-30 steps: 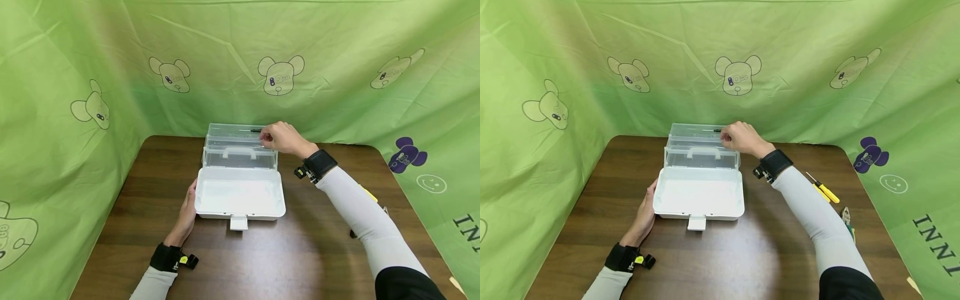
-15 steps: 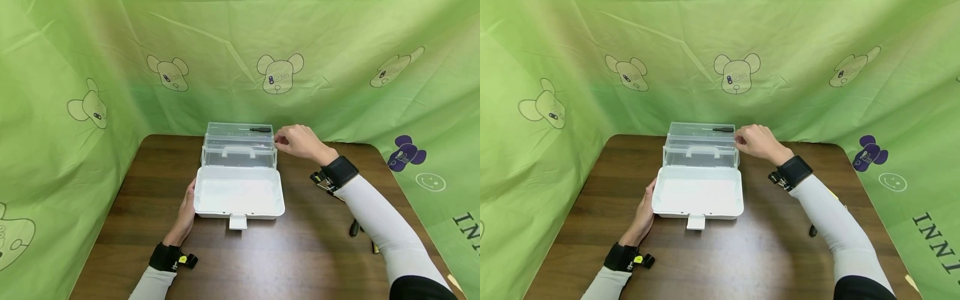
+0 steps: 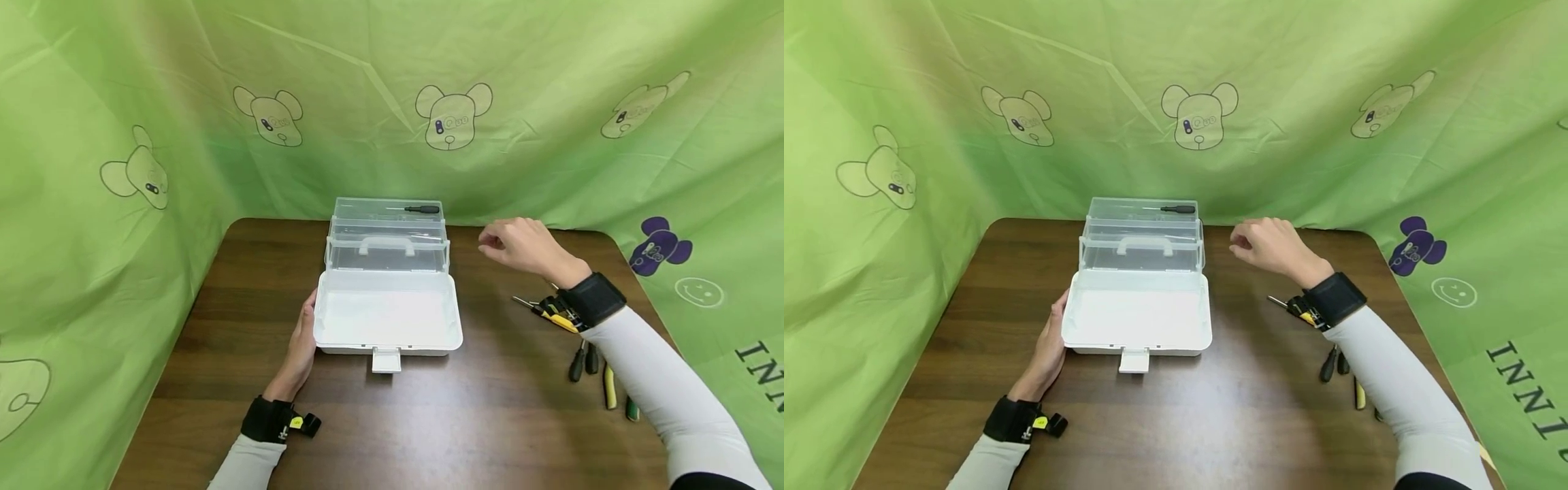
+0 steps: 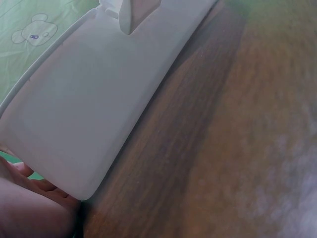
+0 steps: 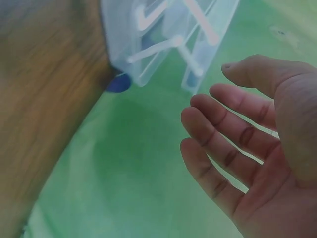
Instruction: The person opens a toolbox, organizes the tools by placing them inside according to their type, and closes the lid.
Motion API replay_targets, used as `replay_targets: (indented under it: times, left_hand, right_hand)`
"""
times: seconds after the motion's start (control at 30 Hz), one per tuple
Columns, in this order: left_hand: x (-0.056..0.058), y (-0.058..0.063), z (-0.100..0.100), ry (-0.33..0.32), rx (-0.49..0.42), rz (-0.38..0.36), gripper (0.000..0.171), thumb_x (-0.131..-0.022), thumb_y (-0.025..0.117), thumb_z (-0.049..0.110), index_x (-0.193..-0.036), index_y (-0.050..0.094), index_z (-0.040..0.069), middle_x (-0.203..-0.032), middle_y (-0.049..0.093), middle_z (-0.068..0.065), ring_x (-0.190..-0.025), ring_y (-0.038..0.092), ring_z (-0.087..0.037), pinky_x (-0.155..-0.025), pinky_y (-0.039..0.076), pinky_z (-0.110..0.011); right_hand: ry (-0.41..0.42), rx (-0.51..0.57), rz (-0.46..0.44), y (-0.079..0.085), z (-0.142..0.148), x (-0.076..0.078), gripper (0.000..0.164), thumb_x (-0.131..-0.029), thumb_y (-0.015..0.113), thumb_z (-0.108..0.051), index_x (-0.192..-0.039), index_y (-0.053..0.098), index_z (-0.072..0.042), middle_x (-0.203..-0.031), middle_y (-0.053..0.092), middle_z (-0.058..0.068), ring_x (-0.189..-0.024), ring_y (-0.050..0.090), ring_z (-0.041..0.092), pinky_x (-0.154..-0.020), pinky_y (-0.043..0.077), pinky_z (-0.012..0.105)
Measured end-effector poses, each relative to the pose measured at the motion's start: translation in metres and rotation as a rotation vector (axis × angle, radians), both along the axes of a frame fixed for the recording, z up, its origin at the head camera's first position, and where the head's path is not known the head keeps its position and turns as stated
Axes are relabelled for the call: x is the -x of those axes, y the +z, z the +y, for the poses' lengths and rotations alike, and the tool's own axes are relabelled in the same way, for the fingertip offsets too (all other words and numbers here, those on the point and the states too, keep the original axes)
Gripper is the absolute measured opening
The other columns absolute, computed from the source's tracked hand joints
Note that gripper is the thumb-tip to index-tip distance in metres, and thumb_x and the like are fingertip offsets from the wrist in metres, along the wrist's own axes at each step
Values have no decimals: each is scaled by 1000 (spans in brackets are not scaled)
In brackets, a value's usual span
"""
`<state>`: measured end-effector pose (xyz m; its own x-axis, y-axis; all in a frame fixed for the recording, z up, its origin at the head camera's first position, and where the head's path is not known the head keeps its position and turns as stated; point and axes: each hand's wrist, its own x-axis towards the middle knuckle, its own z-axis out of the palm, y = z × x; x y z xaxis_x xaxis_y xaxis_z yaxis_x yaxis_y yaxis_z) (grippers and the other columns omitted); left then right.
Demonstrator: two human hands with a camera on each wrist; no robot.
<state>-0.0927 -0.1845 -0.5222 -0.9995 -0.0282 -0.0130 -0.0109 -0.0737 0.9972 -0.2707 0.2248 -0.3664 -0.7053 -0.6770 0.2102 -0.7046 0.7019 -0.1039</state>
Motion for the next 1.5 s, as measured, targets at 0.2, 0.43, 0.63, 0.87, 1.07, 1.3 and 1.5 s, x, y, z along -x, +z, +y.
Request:
replay_targets:
  times: [0.2, 0.43, 0.63, 0.87, 1.07, 1.3, 1.5]
  left_hand:
    - [0, 0, -1, -7, -4, 7, 69, -115, 13, 51, -171, 12, 10, -177, 9, -11, -160, 10, -31, -126, 11, -56]
    - [1, 0, -1, -4, -6, 13, 69, -115, 13, 50, -171, 12, 10, -177, 10, -11, -160, 10, -30, -126, 11, -56]
    - [1, 1, -2, -3, -6, 15, 68, -116, 13, 50, -171, 13, 10, -177, 11, -10, -160, 10, -29, -126, 11, -55]
    - [1, 0, -2, 3, -6, 11, 69, -115, 13, 50, -171, 13, 9, -177, 11, -11, -160, 11, -29, -126, 11, -55]
    - [1, 1, -1, 6, -7, 6, 69, -115, 13, 50, -171, 13, 10, -177, 12, -11, -160, 12, -30, -126, 12, -54]
    - [2, 2, -1, 8, -9, 3, 69, -115, 13, 51, -171, 14, 11, -177, 12, -10, -159, 13, -29, -126, 13, -54]
    - [1, 1, -1, 3, -7, 6, 69, -115, 12, 51, -171, 13, 10, -177, 12, -10, -160, 11, -28, -126, 12, -54]
  right_hand:
    - [-34, -19, -16, -9, 24, -9, 12, -94, 80, -18, -103, 81, -11, -92, 78, 3, -70, 69, 20, -55, 52, 41]
    - [-75, -43, -73, -22, 49, -18, 13, -94, 81, -17, -105, 81, -11, -91, 77, 1, -73, 69, 17, -55, 50, 37]
    - [-115, -61, -109, -32, 66, -25, 12, -95, 78, -16, -105, 81, -11, -88, 74, -1, -74, 67, 15, -57, 50, 37]
    - [-145, -94, -167, -43, 81, -31, 15, -94, 79, -15, -107, 80, -8, -88, 73, -1, -75, 67, 16, -59, 52, 38]
    - [-167, -102, -223, -51, 92, -40, 15, -93, 77, -13, -107, 79, -7, -87, 72, -3, -75, 66, 14, -59, 52, 37]
    - [-199, -117, -258, -58, 104, -46, 10, -91, 81, -16, -98, 76, -11, -83, 70, -5, -72, 64, 13, -59, 52, 40]
    - [-214, -128, -280, -67, 113, -52, 22, -85, 87, -20, -82, 65, -16, -71, 56, -9, -64, 52, 12, -54, 39, 36]
